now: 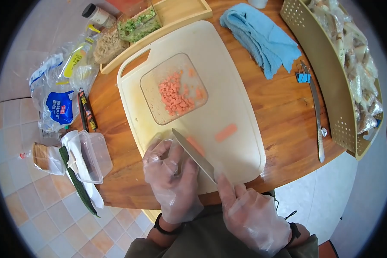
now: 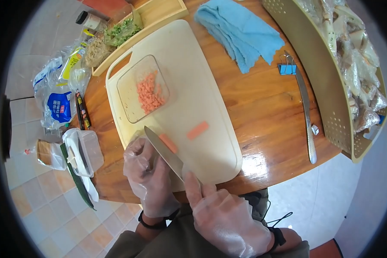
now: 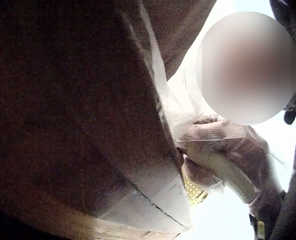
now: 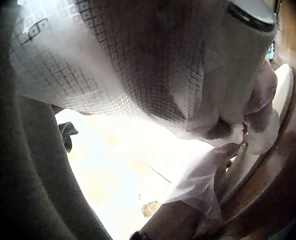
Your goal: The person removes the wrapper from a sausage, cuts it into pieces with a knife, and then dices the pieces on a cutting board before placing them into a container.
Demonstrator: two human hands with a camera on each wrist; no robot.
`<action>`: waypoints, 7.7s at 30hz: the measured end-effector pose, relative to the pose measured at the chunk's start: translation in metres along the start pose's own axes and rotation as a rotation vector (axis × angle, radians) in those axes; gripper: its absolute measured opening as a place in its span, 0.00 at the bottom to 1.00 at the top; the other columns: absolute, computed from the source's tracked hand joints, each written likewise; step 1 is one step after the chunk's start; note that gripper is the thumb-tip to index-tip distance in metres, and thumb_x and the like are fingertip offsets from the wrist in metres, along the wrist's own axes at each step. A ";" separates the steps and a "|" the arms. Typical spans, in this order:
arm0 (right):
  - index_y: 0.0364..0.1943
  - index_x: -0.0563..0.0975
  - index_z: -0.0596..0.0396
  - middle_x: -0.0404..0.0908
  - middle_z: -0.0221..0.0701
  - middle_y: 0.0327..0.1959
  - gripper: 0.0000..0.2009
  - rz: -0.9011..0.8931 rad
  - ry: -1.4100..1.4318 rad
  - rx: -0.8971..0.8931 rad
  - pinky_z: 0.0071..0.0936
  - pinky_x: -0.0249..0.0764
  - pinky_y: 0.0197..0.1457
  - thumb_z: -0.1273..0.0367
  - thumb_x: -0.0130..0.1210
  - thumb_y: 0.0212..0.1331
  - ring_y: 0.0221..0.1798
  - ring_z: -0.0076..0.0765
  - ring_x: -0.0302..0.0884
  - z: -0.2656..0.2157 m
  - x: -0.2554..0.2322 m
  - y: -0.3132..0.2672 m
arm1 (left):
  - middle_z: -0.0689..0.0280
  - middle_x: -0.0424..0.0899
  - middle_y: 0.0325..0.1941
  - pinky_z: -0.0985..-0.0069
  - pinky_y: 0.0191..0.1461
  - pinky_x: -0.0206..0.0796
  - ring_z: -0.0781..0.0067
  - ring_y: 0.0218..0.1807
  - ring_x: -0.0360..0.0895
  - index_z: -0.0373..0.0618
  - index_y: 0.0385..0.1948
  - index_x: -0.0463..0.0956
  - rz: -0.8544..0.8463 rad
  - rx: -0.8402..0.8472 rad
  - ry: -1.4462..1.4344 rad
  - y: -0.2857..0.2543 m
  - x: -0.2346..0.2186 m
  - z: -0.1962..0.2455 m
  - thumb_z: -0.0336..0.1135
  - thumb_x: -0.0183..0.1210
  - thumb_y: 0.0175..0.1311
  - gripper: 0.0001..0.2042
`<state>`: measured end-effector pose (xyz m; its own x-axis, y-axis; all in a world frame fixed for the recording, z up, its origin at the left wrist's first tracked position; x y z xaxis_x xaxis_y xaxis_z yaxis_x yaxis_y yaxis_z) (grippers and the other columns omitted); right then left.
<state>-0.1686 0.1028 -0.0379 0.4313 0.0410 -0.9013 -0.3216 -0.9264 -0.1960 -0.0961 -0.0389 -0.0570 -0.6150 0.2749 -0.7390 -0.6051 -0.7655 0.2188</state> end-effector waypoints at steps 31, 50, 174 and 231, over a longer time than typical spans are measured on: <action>0.72 0.69 0.65 0.72 0.29 0.26 0.33 -0.086 -0.243 -0.048 0.33 0.69 0.20 0.74 0.59 0.59 0.21 0.30 0.66 -0.005 0.002 0.008 | 0.58 0.83 0.52 0.52 0.64 0.69 0.45 0.59 0.78 0.44 0.46 0.87 0.012 0.057 0.003 -0.001 -0.001 0.003 0.23 0.71 0.52 0.17; 0.71 0.71 0.54 0.74 0.39 0.31 0.30 0.117 -0.103 0.138 0.44 0.75 0.25 0.72 0.63 0.63 0.25 0.45 0.79 0.003 0.023 0.007 | 0.55 0.83 0.49 0.53 0.58 0.70 0.44 0.54 0.80 0.46 0.46 0.86 0.047 0.025 -0.009 -0.001 0.002 -0.003 0.27 0.72 0.53 0.16; 0.70 0.76 0.60 0.84 0.30 0.34 0.30 0.048 1.870 0.159 0.24 0.78 0.32 0.82 0.65 0.61 0.28 0.22 0.82 0.088 0.033 -0.037 | 0.65 0.75 0.38 0.75 0.32 0.67 0.72 0.33 0.74 0.43 0.44 0.70 -0.216 -0.653 -1.562 -0.016 0.023 0.044 0.20 0.73 0.53 0.22; 0.76 0.67 0.61 0.82 0.26 0.37 0.30 0.118 1.097 0.406 0.17 0.70 0.32 0.66 0.57 0.73 0.29 0.15 0.73 -0.011 0.054 -0.042 | 0.53 0.86 0.57 0.56 0.63 0.73 0.42 0.62 0.76 0.45 0.45 0.89 0.137 0.401 0.349 -0.022 -0.025 -0.012 0.23 0.57 0.60 0.15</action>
<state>-0.1221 0.1400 -0.0738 0.8122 -0.5650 -0.1453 -0.5675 -0.7073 -0.4215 -0.0612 -0.0359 -0.0510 -0.5387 -0.0737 -0.8393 -0.7184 -0.4803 0.5033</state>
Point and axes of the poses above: each hand's wrist, its own y-axis towards the middle knuckle, its own x-axis out of the palm, z = x × y, the point moved 9 cm from there along y, towards the middle knuckle
